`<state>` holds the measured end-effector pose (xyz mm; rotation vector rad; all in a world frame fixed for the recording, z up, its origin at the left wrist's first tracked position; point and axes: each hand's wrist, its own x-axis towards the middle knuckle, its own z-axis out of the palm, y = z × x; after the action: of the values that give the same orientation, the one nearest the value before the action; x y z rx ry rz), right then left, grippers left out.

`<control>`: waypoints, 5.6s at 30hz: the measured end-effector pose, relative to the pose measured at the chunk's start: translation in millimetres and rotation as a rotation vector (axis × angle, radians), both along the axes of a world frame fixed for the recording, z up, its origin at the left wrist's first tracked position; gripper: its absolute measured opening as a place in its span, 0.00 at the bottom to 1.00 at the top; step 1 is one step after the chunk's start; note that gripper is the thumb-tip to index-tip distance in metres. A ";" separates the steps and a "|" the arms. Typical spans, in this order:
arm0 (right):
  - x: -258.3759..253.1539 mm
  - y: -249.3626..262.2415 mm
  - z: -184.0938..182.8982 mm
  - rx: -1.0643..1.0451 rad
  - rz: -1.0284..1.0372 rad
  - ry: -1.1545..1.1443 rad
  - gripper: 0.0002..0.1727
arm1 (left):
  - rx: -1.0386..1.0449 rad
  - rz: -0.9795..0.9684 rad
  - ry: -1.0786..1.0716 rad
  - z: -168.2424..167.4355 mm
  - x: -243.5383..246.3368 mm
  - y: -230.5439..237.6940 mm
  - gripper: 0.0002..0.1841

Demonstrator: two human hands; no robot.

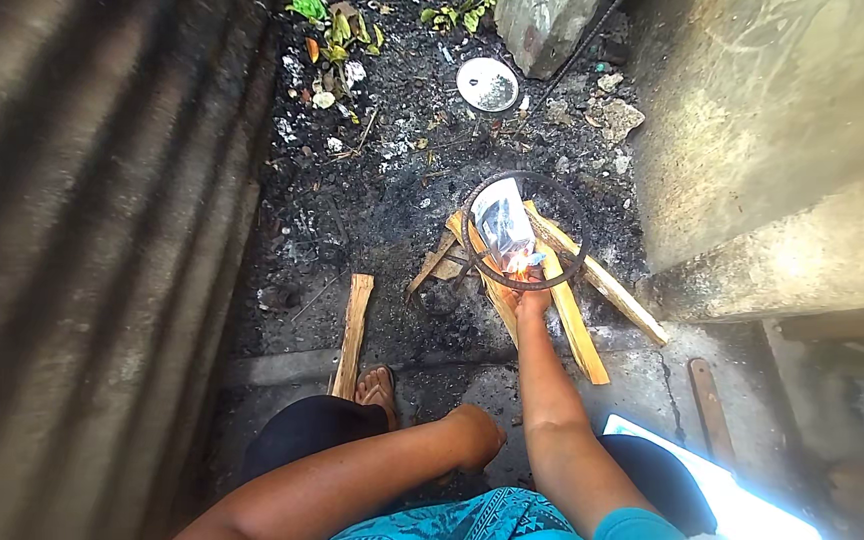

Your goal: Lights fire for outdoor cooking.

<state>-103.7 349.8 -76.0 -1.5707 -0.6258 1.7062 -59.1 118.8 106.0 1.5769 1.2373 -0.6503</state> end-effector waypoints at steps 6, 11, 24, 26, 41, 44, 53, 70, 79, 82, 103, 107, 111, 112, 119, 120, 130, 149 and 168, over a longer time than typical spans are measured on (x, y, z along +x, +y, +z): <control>-0.3 -1.3 -4.6 0.059 0.097 0.082 0.16 | 0.021 -0.020 -0.051 0.1 -1.1 -0.9 0.26; 1.1 -3.9 -4.7 0.046 0.084 0.042 0.14 | 0.022 -0.021 -0.051 1.3 1.1 0.3 0.27; 57.4 -33.7 17.3 0.074 0.183 -0.146 0.18 | 0.092 -0.050 0.061 3.3 4.2 -9.5 0.32; 70.6 -42.7 21.7 0.070 0.248 -0.177 0.19 | 0.114 -0.028 0.086 9.8 2.2 -9.0 0.31; 121.5 -45.5 186.8 0.561 1.856 -1.144 0.22 | 0.194 0.034 0.148 31.3 -10.7 -3.8 0.32; 132.5 -95.2 236.9 0.768 1.819 -1.155 0.18 | 0.194 0.046 0.128 22.4 -13.8 0.1 0.32; 161.9 -195.2 245.7 0.841 2.113 -1.037 0.23 | 0.176 0.122 0.163 6.2 -23.1 -12.2 0.28; 169.0 -198.9 254.6 0.739 2.340 -1.031 0.14 | 0.146 0.093 0.240 21.7 22.6 11.8 0.15; 161.8 -204.4 256.4 0.739 2.380 -1.022 0.17 | 0.164 0.065 0.264 19.6 17.2 1.2 0.18; 156.7 -207.6 252.9 0.780 2.404 -1.022 0.19 | 0.166 0.084 0.281 20.0 11.7 -4.0 0.18; 159.0 -205.5 245.4 0.909 2.423 -0.967 0.21 | 0.162 0.065 0.329 30.4 15.3 -9.4 0.18; 160.4 -204.9 247.3 0.893 2.423 -0.967 0.21 | 0.169 0.065 0.309 29.6 15.6 -9.3 0.19; 159.4 -204.9 247.4 0.895 2.431 -0.977 0.21 | 0.167 0.057 0.304 29.2 14.4 -9.2 0.19; 159.1 -205.0 247.2 0.896 2.433 -0.980 0.21 | 0.168 0.053 0.306 30.1 14.7 -9.3 0.19; 157.6 -206.2 247.1 0.884 2.440 -0.984 0.21 | 0.161 0.046 0.329 29.4 15.0 -9.2 0.19; 157.6 -206.3 247.0 0.882 2.439 -0.986 0.21 | 0.160 0.046 0.332 29.1 15.1 -9.3 0.19; 158.2 -206.1 246.5 0.903 2.439 -0.983 0.22 | 0.148 0.050 0.336 30.5 16.4 -8.3 0.18; 160.8 -204.4 249.9 0.926 2.451 -0.970 0.21 | 0.076 0.017 0.323 30.1 15.6 -7.7 0.19; 158.9 -204.8 247.3 0.889 2.412 -0.999 0.22 | 0.156 0.164 0.279 25.0 11.4 -10.7 0.20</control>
<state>55.3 145.0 171.3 -0.1250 -3.8997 0.6139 -47.7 108.1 131.0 1.5262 1.6407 -0.6981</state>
